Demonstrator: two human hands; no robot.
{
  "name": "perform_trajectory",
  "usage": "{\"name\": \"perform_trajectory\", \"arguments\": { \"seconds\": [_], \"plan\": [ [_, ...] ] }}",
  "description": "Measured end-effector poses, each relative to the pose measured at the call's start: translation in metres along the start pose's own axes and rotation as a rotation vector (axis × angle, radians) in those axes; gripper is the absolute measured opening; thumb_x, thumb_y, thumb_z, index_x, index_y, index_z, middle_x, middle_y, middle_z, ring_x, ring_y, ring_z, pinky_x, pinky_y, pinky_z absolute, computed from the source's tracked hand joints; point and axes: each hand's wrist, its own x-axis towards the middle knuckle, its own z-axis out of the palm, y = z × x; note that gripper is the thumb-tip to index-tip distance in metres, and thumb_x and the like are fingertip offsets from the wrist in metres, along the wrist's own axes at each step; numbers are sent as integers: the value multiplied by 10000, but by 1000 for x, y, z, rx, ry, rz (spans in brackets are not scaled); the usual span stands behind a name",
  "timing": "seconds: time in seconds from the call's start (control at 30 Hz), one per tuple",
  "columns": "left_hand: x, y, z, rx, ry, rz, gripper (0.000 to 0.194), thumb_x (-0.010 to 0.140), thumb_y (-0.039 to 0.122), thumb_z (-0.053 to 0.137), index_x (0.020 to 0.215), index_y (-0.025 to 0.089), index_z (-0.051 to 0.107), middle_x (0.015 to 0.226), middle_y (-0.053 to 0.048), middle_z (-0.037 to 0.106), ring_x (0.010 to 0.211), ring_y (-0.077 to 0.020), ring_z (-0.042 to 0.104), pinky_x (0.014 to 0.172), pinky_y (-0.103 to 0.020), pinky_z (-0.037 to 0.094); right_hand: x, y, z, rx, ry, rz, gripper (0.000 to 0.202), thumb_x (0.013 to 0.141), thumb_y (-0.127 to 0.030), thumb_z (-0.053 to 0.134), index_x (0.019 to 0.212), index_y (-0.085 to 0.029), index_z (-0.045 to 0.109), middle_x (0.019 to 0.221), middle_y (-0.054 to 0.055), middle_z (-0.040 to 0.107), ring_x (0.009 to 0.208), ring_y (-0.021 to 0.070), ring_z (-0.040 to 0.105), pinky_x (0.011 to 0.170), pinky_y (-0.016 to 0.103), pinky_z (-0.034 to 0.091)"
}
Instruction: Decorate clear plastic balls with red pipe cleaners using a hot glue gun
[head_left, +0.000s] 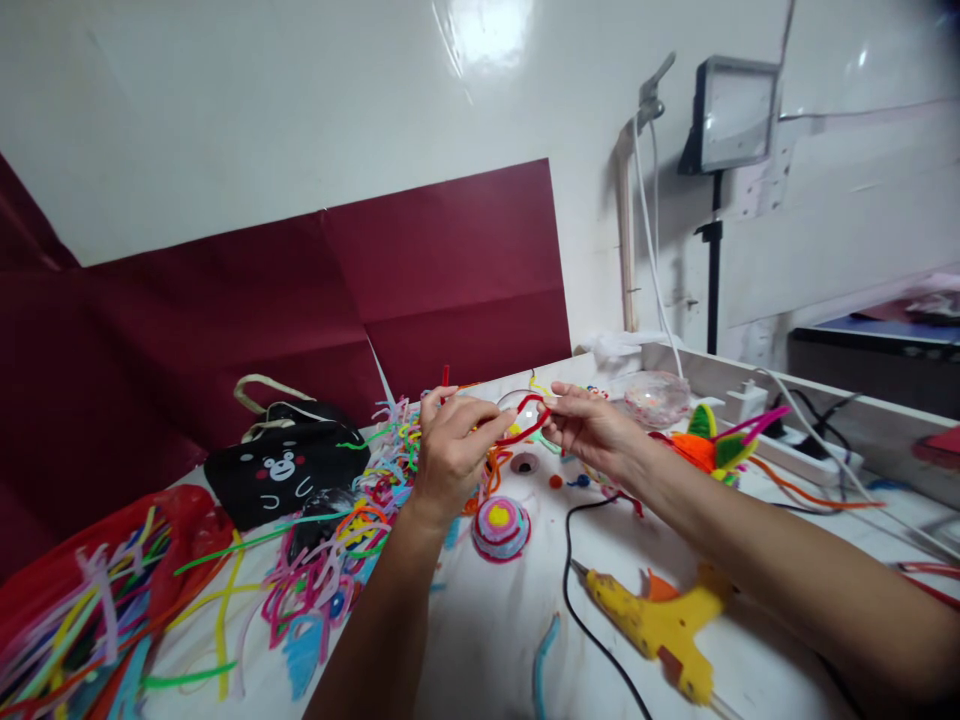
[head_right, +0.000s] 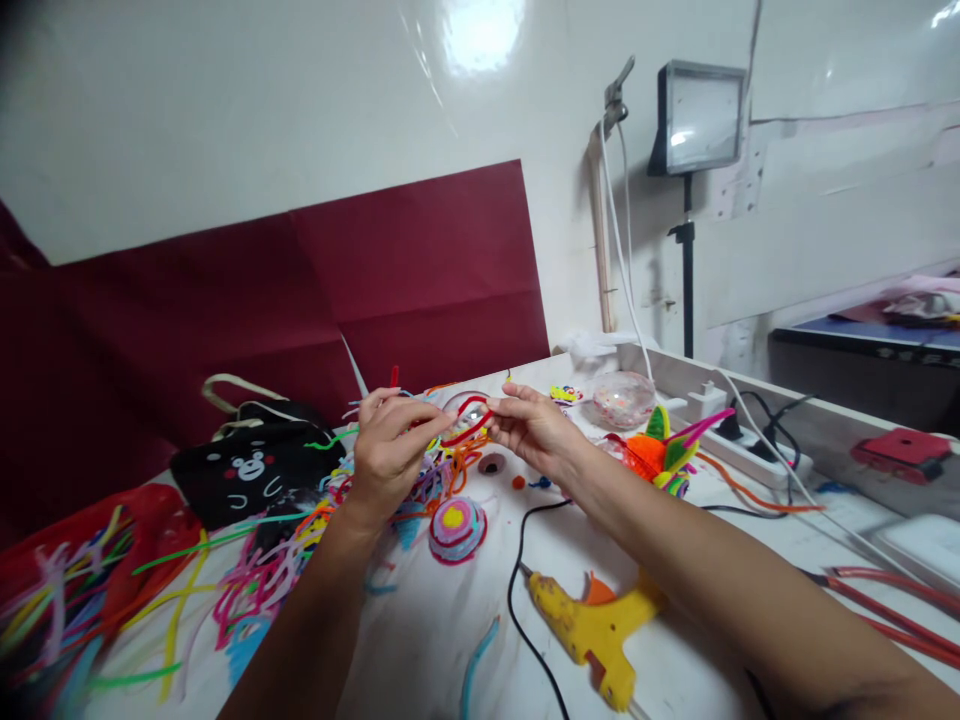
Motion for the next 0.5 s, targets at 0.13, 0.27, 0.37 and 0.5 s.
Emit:
{"name": "perform_trajectory", "arguments": {
  "seconds": [0.13, 0.27, 0.37, 0.5],
  "plan": [
    [0, -2, 0, -1, -43, 16, 324, 1027, 67, 536, 1169, 273, 741, 969, -6, 769, 898, -161, 666, 1028, -443, 416, 0, -1, -1, -11, 35, 27, 441, 721, 21, 825, 968, -240, 570, 746, -26, 785, 642, 147, 752, 614, 240, 645],
    [-2, -3, 0, -2, -84, 25, 307, 1037, 79, 511, 1187, 243, 723, 989, -29, 736, 919, -173, 648, 1029, -451, 434, 0, -3, -1, -6, 49, 28, 430, 716, 18, 832, 958, -234, 581, 747, -25, 783, 646, 144, 749, 616, 239, 640],
    [-2, -5, 1, -15, -87, 34, 322, 1043, 70, 478, 1208, 229, 705, 984, -28, 697, 928, -171, 635, 1024, -448, 455, -1, -4, -1, 0, 60, 28, 438, 700, 32, 835, 953, -226, 589, 731, -27, 776, 647, 137, 751, 603, 218, 633],
    [-1, -5, 1, -55, -91, 55, 330, 1048, 76, 475, 1246, 231, 688, 960, -23, 668, 912, -168, 611, 949, -400, 494, -1, -3, -1, 18, 79, 36, 439, 690, 55, 824, 947, -223, 603, 719, -27, 768, 644, 135, 748, 571, 201, 624]
  ]
}}
